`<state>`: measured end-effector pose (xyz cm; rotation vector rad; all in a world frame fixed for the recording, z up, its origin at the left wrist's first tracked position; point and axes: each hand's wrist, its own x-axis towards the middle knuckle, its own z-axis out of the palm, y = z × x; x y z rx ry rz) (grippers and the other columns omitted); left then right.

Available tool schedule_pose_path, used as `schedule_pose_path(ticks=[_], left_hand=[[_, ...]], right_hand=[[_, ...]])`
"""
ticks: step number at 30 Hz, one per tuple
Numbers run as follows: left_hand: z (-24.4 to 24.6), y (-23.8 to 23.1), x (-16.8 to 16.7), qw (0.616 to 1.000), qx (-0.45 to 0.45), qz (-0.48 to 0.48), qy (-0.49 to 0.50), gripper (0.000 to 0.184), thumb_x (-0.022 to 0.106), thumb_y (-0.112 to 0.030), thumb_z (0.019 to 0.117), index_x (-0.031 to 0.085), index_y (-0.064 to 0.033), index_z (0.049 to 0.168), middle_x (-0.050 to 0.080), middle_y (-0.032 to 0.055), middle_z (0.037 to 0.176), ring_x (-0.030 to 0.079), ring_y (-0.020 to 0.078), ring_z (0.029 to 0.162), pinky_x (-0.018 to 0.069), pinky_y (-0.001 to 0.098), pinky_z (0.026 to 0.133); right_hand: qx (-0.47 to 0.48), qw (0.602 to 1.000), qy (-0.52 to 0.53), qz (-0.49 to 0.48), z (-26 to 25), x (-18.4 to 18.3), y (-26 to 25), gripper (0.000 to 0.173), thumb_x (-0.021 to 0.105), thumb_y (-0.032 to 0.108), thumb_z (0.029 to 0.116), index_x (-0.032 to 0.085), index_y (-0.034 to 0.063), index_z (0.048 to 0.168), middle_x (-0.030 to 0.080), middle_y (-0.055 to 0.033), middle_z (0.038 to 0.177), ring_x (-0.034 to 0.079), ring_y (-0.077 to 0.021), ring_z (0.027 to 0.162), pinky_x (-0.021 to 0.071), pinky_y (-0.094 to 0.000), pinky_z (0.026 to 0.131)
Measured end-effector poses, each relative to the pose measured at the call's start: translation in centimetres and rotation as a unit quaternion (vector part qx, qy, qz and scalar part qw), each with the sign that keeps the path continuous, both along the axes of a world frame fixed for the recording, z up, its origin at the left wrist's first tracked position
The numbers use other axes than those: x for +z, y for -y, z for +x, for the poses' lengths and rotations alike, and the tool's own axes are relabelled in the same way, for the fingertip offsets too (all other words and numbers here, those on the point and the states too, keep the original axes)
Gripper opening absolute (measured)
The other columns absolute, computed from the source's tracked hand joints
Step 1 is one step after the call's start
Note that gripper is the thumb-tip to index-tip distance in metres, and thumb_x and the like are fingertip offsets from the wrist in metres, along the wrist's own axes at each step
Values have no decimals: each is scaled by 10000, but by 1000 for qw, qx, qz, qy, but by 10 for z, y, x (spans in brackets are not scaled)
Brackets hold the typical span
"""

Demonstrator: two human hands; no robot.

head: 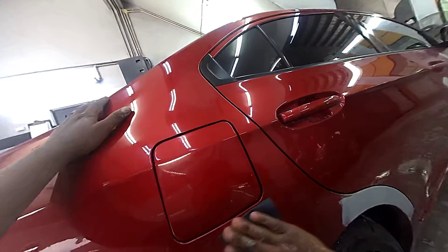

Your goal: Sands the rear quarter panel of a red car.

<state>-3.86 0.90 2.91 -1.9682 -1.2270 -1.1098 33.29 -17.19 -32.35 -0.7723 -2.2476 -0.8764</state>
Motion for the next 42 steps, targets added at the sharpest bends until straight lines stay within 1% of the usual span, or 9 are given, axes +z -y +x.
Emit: schedule_pose_path(ticks=[4, 11, 15, 17, 24, 28, 32, 37, 42], left_hand=[[13, 16, -1, 1000, 17, -17, 2, 982, 277, -875, 900, 427, -150, 1545, 456, 250, 1533, 404, 487, 1435, 326, 777, 1077], [2, -5, 3, 1000, 9, 0, -15, 1021, 237, -909, 871, 446, -151, 1523, 481, 227, 1520, 421, 461, 1433, 338, 754, 1092], [11, 19, -1, 999, 22, -21, -14, 1020, 238, -876, 901, 386, -118, 1568, 420, 243, 1568, 364, 473, 1468, 303, 750, 1122], [19, 25, -1, 999, 33, -33, -5, 1022, 246, -868, 911, 355, -109, 1586, 398, 265, 1576, 352, 487, 1471, 300, 753, 1121], [20, 28, -2, 998, 40, -52, 3, 1014, 246, -871, 908, 305, -149, 1618, 326, 234, 1633, 278, 460, 1518, 255, 730, 1160], [20, 33, -4, 998, 28, -59, 13, 980, 280, -827, 942, 292, -123, 1623, 309, 244, 1639, 264, 456, 1525, 235, 730, 1167], [24, 37, -3, 996, 53, -67, 39, 1009, 285, -868, 907, 292, -160, 1625, 307, 231, 1644, 261, 461, 1524, 234, 736, 1160], [25, 34, -4, 996, 41, -72, 32, 1024, 276, -871, 904, 273, -150, 1631, 290, 220, 1655, 246, 444, 1534, 227, 719, 1173], [21, 36, -3, 996, 42, -73, 23, 1031, 267, -875, 903, 268, -148, 1634, 281, 204, 1664, 238, 421, 1544, 222, 701, 1188]], right_hand=[[-103, 992, -47, 51, 70, -22, 5, 947, 355, 809, 923, 215, 216, 1648, 196, -66, 1722, 103, -207, 1602, 57, -445, 1310], [9, 1000, -3, -4, -17, -8, -2, 964, 415, 761, 928, 268, 125, 1637, 244, -89, 1707, 140, -233, 1597, 54, -458, 1310], [-55, 996, 41, 52, 53, -16, 5, 834, 362, 726, 982, 239, 237, 1646, 200, -15, 1724, 95, -175, 1601, 63, -418, 1312], [-85, 992, 38, 80, 82, -27, 4, 876, 341, 748, 970, 195, 222, 1654, 132, -31, 1738, 40, -184, 1606, 23, -426, 1310], [-5, 999, 49, 19, -27, -4, -7, 901, 377, 709, 973, 229, 129, 1647, 191, -81, 1722, 97, -220, 1603, 28, -448, 1306], [-54, 994, 79, 54, 37, -12, 3, 798, 362, 687, 1004, 233, 234, 1649, 176, -9, 1730, 76, -161, 1602, 46, -411, 1310], [-76, 990, 100, 70, 73, -21, 5, 780, 288, 663, 1030, 198, 204, 1654, 98, -40, 1742, -4, -187, 1607, -10, -424, 1302], [4, 994, 106, 26, -18, 4, -8, 795, 311, 647, 1030, 246, 144, 1642, 185, -61, 1726, 85, -207, 1604, 23, -429, 1307], [-4, 991, 123, 53, 56, -11, 9, 615, 365, 510, 1083, 369, 180, 1602, 286, -28, 1696, 168, -188, 1590, 101, -415, 1311]])
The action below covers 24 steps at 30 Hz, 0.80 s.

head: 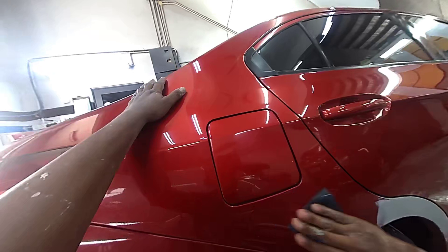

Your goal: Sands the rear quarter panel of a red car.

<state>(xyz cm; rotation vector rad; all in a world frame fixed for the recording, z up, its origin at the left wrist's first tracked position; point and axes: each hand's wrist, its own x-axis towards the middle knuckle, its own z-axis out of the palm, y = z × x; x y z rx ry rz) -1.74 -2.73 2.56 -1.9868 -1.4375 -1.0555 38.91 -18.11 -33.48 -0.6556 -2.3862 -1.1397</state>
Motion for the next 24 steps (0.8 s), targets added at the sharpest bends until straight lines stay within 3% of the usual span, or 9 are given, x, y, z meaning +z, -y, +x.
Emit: schedule_pose_path(ticks=[3, 8, 14, 20, 24], left_hand=[[5, 4, -1, 1000, 12, -6, 7, 1037, 264, -867, 908, 268, -122, 1629, 278, 231, 1657, 233, 441, 1540, 212, 706, 1186], [5, 10, -2, 1000, 10, -15, 10, 1011, 272, -848, 924, 253, -132, 1637, 264, 216, 1666, 219, 425, 1548, 205, 695, 1191], [3, 7, -1, 1000, 5, -13, 2, 1024, 267, -852, 922, 240, -122, 1640, 263, 223, 1665, 221, 426, 1547, 215, 707, 1183], [3, 5, -1, 1000, 6, -8, 5, 1030, 258, -861, 914, 252, -127, 1636, 282, 224, 1657, 236, 437, 1539, 224, 718, 1171], [0, 5, 0, 1000, -6, -8, 5, 1015, 282, -848, 921, 261, -123, 1632, 279, 215, 1660, 238, 422, 1541, 223, 722, 1168]], right_hand=[[15, 1000, 15, -14, 24, -7, 3, 625, 374, 504, 1083, 371, 154, 1602, 264, -44, 1704, 135, -214, 1598, 60, -430, 1312], [49, 999, 18, -6, -55, 5, -16, 580, 353, 429, 1099, 376, 133, 1597, 295, -38, 1693, 143, -215, 1596, 58, -434, 1316], [17, 998, 54, -2, -2, -7, -1, 530, 415, 380, 1094, 414, 164, 1578, 324, -34, 1680, 168, -220, 1590, 73, -425, 1307], [52, 998, 23, 17, -60, 4, -19, 519, 414, 348, 1093, 425, 151, 1573, 340, -20, 1674, 186, -214, 1586, 86, -437, 1317], [25, 999, 38, 12, -36, -2, -9, 530, 396, 371, 1099, 401, 165, 1587, 315, -16, 1685, 159, -205, 1592, 72, -431, 1316]])
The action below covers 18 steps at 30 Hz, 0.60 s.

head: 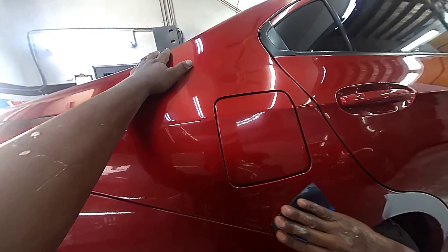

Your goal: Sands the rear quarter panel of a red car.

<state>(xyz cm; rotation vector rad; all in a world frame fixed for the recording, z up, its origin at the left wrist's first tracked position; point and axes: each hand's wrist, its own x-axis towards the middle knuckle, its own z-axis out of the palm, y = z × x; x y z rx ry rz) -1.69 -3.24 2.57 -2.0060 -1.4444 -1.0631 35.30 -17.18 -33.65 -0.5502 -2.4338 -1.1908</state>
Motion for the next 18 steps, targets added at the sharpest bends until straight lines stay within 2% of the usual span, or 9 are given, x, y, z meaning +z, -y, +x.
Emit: schedule_pose_path(ticks=[2, 4, 7, 9, 11, 13, 15, 18], left_hand=[[3, 1, -3, 1000, 5, -4, 0, 1022, 274, -852, 918, 260, -121, 1632, 275, 217, 1662, 236, 420, 1543, 222, 714, 1175], [4, 2, -2, 1000, 11, -2, 5, 1028, 265, -855, 917, 254, -118, 1634, 273, 228, 1659, 234, 431, 1541, 220, 710, 1177], [3, 1, 0, 1000, 16, 1, 1, 1035, 255, -865, 910, 250, -126, 1636, 275, 215, 1663, 235, 420, 1544, 223, 696, 1184], [2, -1, -1, 1000, 7, -2, -4, 1028, 259, -861, 914, 251, -131, 1637, 277, 210, 1663, 237, 423, 1543, 225, 708, 1178], [0, -1, 0, 1000, 1, -2, -1, 1028, 271, -864, 910, 251, -139, 1639, 276, 202, 1666, 235, 425, 1542, 229, 719, 1169], [1, 0, -1, 1000, 6, -5, 1, 1028, 270, -864, 910, 245, -142, 1641, 263, 198, 1672, 229, 421, 1546, 224, 713, 1175], [1, -1, 0, 1000, 8, 3, 2, 1026, 275, -860, 914, 259, -130, 1635, 271, 214, 1664, 234, 427, 1543, 218, 706, 1182], [3, -6, 1, 1000, 14, 13, -3, 1041, 254, -878, 899, 281, -132, 1625, 297, 223, 1650, 255, 436, 1533, 230, 704, 1180]], right_hand=[[-8, 1000, 12, -11, 21, -6, 7, 526, 402, 359, 1099, 391, 172, 1592, 307, -17, 1688, 153, -206, 1593, 60, -430, 1311], [2, 1000, 10, -22, 16, -1, 5, 539, 386, 374, 1101, 383, 158, 1595, 316, -30, 1684, 162, -214, 1592, 58, -436, 1311], [-3, 999, -33, -15, -37, 6, -6, 607, 330, 465, 1096, 338, 150, 1615, 286, -35, 1696, 151, -194, 1594, 66, -430, 1316], [-24, 998, -50, -11, -62, 7, -8, 714, 319, 567, 1063, 283, 139, 1633, 237, -55, 1712, 113, -198, 1600, 27, -432, 1307], [-40, 998, -56, -1, -51, 3, -5, 758, 320, 620, 1046, 251, 158, 1643, 210, -55, 1720, 97, -191, 1602, 30, -419, 1306], [-68, 995, -71, 19, -17, -6, 1, 759, 322, 640, 1039, 235, 192, 1645, 193, -41, 1725, 79, -174, 1603, 38, -405, 1310], [-87, 993, -78, 27, 9, -10, 5, 804, 314, 672, 1024, 216, 178, 1650, 153, -62, 1732, 45, -191, 1606, 4, -408, 1307], [-88, 988, -122, 14, -29, -4, 2, 921, 304, 767, 961, 238, 151, 1642, 189, -78, 1723, 78, -211, 1606, 33, -450, 1314]])
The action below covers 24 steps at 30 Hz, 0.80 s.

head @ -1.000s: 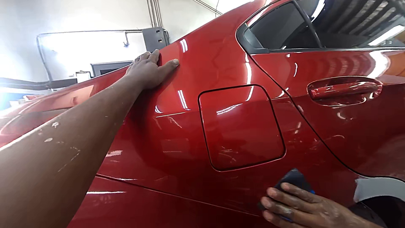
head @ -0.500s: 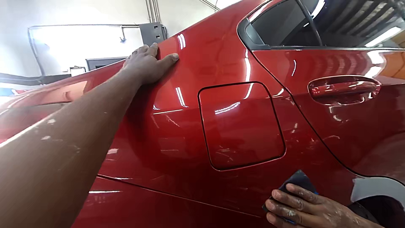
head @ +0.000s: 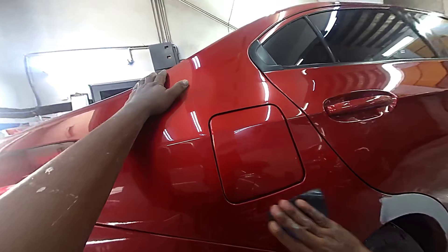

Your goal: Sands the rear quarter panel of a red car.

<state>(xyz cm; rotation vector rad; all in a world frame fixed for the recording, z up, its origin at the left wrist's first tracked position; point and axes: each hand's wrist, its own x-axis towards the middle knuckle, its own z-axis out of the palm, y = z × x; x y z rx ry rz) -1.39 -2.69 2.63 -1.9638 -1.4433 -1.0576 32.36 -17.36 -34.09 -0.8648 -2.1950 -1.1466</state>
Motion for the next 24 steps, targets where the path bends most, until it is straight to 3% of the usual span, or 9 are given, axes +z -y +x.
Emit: schedule_pose_path(ticks=[2, 4, 7, 10, 12, 16, 20, 22, 24], left_hand=[[0, 0, -1, 1000, -2, -1, -3, 1041, 250, -877, 903, 273, -132, 1630, 295, 223, 1652, 250, 434, 1536, 223, 709, 1183], [-4, 1, -1, 1000, -5, -4, 1, 1030, 259, -870, 906, 265, -142, 1635, 285, 213, 1660, 240, 424, 1542, 220, 709, 1184], [-5, 2, -1, 1000, -9, -8, 2, 1024, 274, -864, 912, 265, -138, 1635, 278, 206, 1665, 232, 423, 1545, 219, 710, 1184], [-2, 2, -1, 1000, -1, -6, -1, 1035, 250, -870, 909, 256, -134, 1636, 277, 209, 1664, 239, 424, 1542, 224, 709, 1180], [-1, 1, -2, 1000, 3, -5, -4, 1045, 238, -876, 904, 258, -129, 1635, 282, 219, 1659, 245, 429, 1539, 227, 703, 1184], [-3, 3, -1, 1000, -3, -11, -1, 1006, 256, -854, 923, 260, -143, 1635, 276, 220, 1661, 229, 439, 1543, 215, 710, 1185], [-2, 4, -2, 1000, -10, -8, -3, 990, 267, -840, 934, 269, -138, 1632, 277, 236, 1656, 238, 453, 1535, 215, 726, 1176], [0, 6, -2, 1000, -2, -7, -6, 992, 259, -835, 939, 264, -125, 1632, 277, 242, 1654, 246, 457, 1531, 219, 717, 1177], [1, 5, -2, 1000, 4, -6, -3, 1003, 256, -838, 935, 263, -115, 1631, 281, 248, 1650, 252, 456, 1529, 221, 709, 1182]], right_hand=[[33, 999, -24, -14, -44, 10, -8, 973, 310, 798, 928, 273, 129, 1633, 229, -83, 1712, 119, -221, 1601, 54, -468, 1311], [58, 998, -18, -29, -55, 19, -11, 969, 357, 781, 934, 259, 121, 1637, 210, -86, 1717, 103, -230, 1603, 34, -460, 1309], [21, 1000, -10, -2, -8, 18, -5, 921, 391, 771, 938, 248, 195, 1642, 227, -46, 1716, 129, -197, 1598, 86, -433, 1313], [-13, 1000, -12, 11, 37, 13, -1, 964, 369, 796, 925, 203, 186, 1652, 177, -72, 1727, 101, -210, 1602, 56, -438, 1313], [-12, 999, -27, -18, 18, 14, 5, 1037, 327, 850, 892, 234, 139, 1641, 205, -114, 1715, 129, -246, 1599, 66, -476, 1306], [33, 998, -21, -50, -32, 22, -2, 1097, 380, 862, 855, 212, 122, 1647, 180, -105, 1722, 107, -250, 1602, 56, -484, 1304], [20, 999, -24, -5, 21, 20, -2, 984, 379, 831, 897, 203, 228, 1654, 187, -16, 1727, 119, -180, 1599, 91, -444, 1314], [6, 1000, -28, 6, 43, 14, -1, 1008, 359, 845, 888, 206, 206, 1652, 181, -43, 1728, 119, -195, 1599, 74, -451, 1312], [-4, 999, -32, -16, 26, 14, 4, 1062, 314, 876, 871, 232, 150, 1641, 208, -97, 1716, 138, -238, 1597, 74, -482, 1302]])
